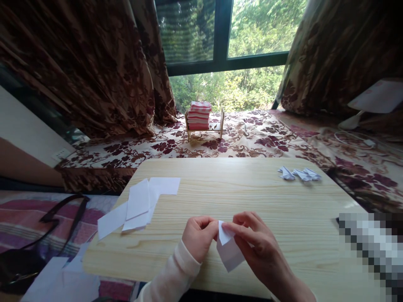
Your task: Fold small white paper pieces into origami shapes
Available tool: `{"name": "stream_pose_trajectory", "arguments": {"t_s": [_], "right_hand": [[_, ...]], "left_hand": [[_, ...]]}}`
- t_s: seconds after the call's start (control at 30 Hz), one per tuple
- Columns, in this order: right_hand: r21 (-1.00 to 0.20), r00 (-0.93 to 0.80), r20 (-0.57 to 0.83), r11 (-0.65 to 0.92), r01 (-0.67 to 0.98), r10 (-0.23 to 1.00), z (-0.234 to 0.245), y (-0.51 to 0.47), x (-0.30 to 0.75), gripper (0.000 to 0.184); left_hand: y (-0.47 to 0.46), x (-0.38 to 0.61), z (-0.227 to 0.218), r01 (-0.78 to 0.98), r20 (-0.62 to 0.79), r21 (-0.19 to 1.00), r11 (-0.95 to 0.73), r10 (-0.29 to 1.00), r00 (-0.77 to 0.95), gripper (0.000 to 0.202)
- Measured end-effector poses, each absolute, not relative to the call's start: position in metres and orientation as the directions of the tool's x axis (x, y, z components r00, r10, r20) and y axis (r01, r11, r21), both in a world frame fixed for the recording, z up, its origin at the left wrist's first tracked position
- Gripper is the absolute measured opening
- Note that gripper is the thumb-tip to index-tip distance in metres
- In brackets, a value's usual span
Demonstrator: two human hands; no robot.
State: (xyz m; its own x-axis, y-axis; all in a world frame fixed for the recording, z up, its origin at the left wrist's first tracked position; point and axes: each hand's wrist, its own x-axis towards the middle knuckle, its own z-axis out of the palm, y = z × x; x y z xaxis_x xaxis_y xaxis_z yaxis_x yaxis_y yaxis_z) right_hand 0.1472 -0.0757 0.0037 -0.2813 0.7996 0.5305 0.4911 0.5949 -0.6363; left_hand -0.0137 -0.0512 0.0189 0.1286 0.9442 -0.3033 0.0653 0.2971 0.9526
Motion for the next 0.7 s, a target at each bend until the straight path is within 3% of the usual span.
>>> {"name": "stream_pose_trajectory", "arguments": {"t_s": [0.17,0.4,0.53,0.7], "right_hand": [[-0.555,-0.331,0.534,0.617,0.558,0.778,0.006,-0.076,0.148,0.039],[-0.540,-0.323,0.551,0.624,0.565,0.769,0.004,-0.075,0.149,0.039],[-0.576,-0.302,0.535,0.602,0.553,0.789,0.004,-0.075,0.148,0.040],[-0.715,-0.237,0.450,0.506,0.482,0.861,0.003,-0.076,0.147,0.036]], "left_hand": [[-0.052,-0.016,0.018,0.015,-0.332,0.942,0.334,0.929,0.161,0.025],[-0.054,-0.016,0.027,-0.008,-0.310,0.948,0.319,0.927,0.214,0.031],[-0.055,-0.017,0.034,0.029,-0.292,0.956,0.292,0.933,0.210,0.028],[-0.054,-0.020,0.033,0.074,-0.277,0.961,0.268,0.938,0.208,0.026]]}}
